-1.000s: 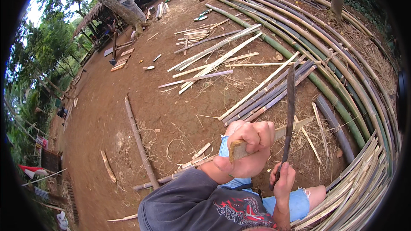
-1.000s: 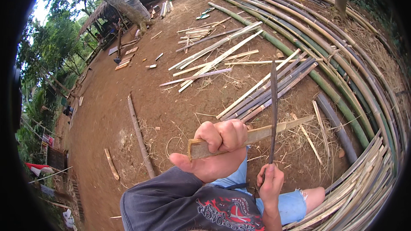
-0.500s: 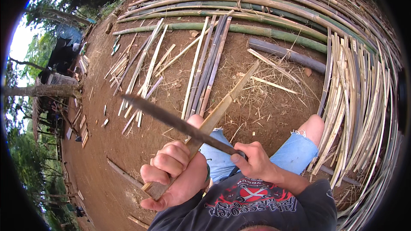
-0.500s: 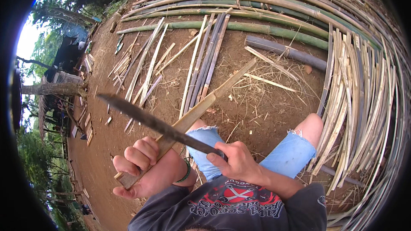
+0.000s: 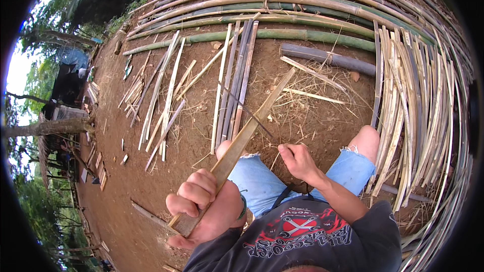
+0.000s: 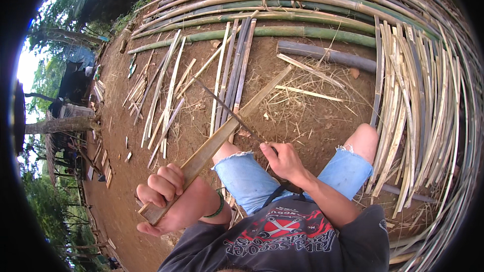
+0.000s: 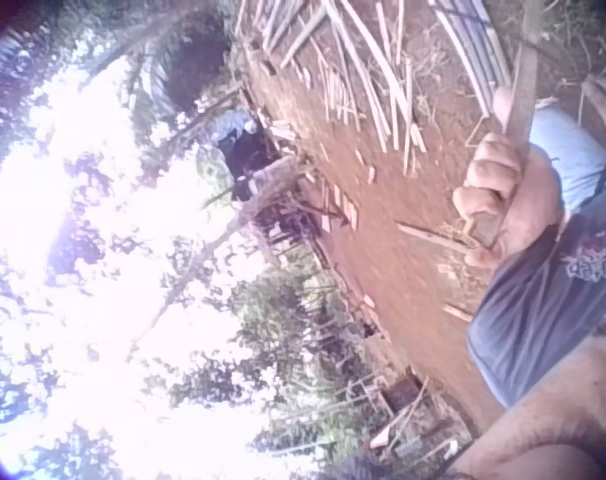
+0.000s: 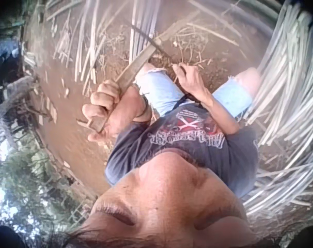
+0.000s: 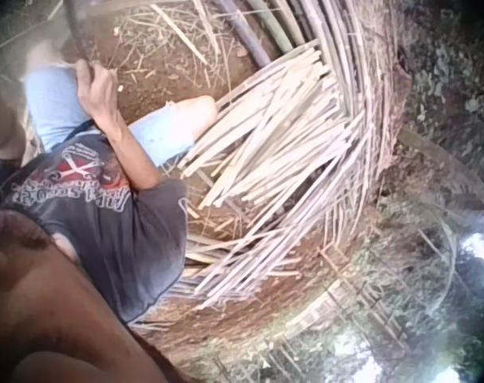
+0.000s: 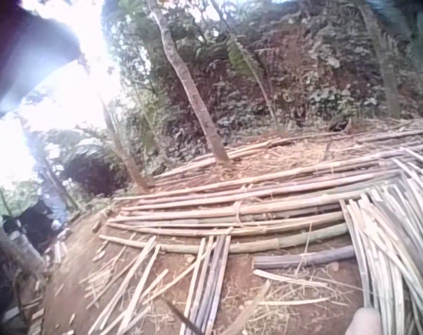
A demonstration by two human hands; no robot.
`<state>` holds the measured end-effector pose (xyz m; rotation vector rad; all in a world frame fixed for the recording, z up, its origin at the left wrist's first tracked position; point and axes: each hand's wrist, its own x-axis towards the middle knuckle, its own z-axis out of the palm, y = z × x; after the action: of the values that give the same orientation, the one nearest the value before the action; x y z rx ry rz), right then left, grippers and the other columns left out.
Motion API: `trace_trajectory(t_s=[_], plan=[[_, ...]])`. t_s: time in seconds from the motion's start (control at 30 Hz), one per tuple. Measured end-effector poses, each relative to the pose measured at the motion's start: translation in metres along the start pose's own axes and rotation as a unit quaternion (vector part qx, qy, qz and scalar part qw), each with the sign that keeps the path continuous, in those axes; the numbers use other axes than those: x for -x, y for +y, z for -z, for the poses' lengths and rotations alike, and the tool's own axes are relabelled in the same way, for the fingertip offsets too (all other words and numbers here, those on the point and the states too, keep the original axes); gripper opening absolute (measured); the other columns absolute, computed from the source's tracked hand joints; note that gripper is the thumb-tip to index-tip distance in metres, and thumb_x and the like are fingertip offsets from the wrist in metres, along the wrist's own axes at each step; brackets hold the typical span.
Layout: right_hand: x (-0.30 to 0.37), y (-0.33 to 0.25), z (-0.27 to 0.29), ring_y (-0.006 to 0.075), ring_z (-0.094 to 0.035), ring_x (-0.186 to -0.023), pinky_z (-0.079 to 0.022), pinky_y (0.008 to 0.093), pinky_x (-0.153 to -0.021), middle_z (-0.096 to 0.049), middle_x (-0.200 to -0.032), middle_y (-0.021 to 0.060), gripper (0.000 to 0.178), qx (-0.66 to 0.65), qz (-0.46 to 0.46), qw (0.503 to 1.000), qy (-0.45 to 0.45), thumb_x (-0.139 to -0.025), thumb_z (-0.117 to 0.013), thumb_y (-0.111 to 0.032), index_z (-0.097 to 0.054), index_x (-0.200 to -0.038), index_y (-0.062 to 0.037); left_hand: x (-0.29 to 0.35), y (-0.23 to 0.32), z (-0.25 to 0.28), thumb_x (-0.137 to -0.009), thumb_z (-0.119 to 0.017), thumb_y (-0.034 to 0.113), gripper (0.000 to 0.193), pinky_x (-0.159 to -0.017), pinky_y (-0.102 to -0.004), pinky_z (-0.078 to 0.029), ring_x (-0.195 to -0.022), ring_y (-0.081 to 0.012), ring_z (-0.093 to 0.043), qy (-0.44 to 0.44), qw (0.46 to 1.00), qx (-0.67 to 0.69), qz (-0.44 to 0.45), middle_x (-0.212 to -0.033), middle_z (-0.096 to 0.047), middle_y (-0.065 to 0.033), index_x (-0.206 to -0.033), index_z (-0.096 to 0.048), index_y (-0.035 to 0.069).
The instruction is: The person sits on the ground and uses a machete to split long bamboo poles into thin strips. They hold the bamboo with one hand and strike it with the machete to separate the sections, then arrange the resulting strips into piles.
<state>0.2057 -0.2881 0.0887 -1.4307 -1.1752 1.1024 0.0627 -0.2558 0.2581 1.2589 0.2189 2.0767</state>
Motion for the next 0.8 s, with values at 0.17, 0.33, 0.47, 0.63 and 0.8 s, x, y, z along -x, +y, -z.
trace_trajectory(t_s=[0.17, 0.33, 0.47, 0.63, 0.8], plan=[[0.026, -0.059, -0.010, 0.0314, -0.049, -0.044, -0.039, 0.0387, -0.046, -0.045, -0.051, 0.0179, 0.042, -0.029, 0.130, 0.990, -0.038, -0.095, -0.058, -0.034, -0.056, -0.075, 0.0024, 0.010, -0.016, -0.010, -0.085, -0.033, 0.082, 0.070, -0.043, -0.0270, -0.015, -0.044, -0.0097, -0.019, 0.052, 0.998, -0.033, -0.026, -0.050, -0.024, 0.0028, -0.066, -0.026, 0.015], [-0.014, 0.019, -0.001, 0.0425, -0.061, -0.055, -0.045, 0.0466, -0.050, -0.055, -0.054, 0.0226, 0.057, 0.091, 0.005, 0.995, 0.046, -0.096, -0.051, -0.047, -0.060, -0.067, 0.0017, 0.004, -0.024, -0.008, -0.081, -0.033, 0.087, 0.073, -0.042, -0.0269, -0.013, -0.044, -0.0093, -0.017, 0.077, 0.996, -0.042, -0.015, -0.050, -0.022, 0.0028, -0.066, -0.025, 0.015], [0.008, -0.036, -0.013, 0.0360, -0.050, -0.045, -0.037, 0.0407, -0.046, -0.045, -0.051, 0.0200, 0.045, 0.020, 0.089, 0.996, 0.014, -0.097, -0.055, -0.036, -0.056, -0.074, 0.0021, 0.007, -0.029, -0.005, -0.079, -0.032, 0.089, 0.075, -0.042, -0.0269, -0.012, -0.044, -0.0091, -0.016, 0.064, 0.997, -0.024, -0.022, -0.049, -0.022, 0.0028, -0.066, -0.024, 0.015], [-0.020, 0.028, -0.001, 0.0419, -0.059, -0.053, -0.044, 0.0476, -0.049, -0.053, -0.054, 0.0234, 0.051, 0.056, 0.004, 0.998, 0.031, -0.097, -0.053, -0.040, -0.060, -0.071, 0.0024, 0.001, -0.027, -0.012, -0.078, -0.031, 0.090, 0.076, -0.043, -0.0268, -0.014, -0.044, -0.0089, -0.018, 0.059, 0.998, 0.000, -0.009, -0.050, -0.022, 0.0029, -0.066, -0.025, 0.015], [0.011, -0.035, -0.015, 0.0450, -0.061, -0.059, -0.047, 0.0461, -0.052, -0.056, -0.057, 0.0250, 0.051, 0.037, 0.064, 0.997, 0.013, -0.096, -0.053, -0.044, -0.060, -0.074, 0.0015, 0.004, -0.033, -0.005, -0.078, -0.033, 0.090, 0.076, -0.044, -0.0268, -0.015, -0.044, -0.0089, -0.019, 0.067, 0.997, -0.020, -0.008, -0.050, -0.024, 0.0029, -0.066, -0.026, 0.015]])
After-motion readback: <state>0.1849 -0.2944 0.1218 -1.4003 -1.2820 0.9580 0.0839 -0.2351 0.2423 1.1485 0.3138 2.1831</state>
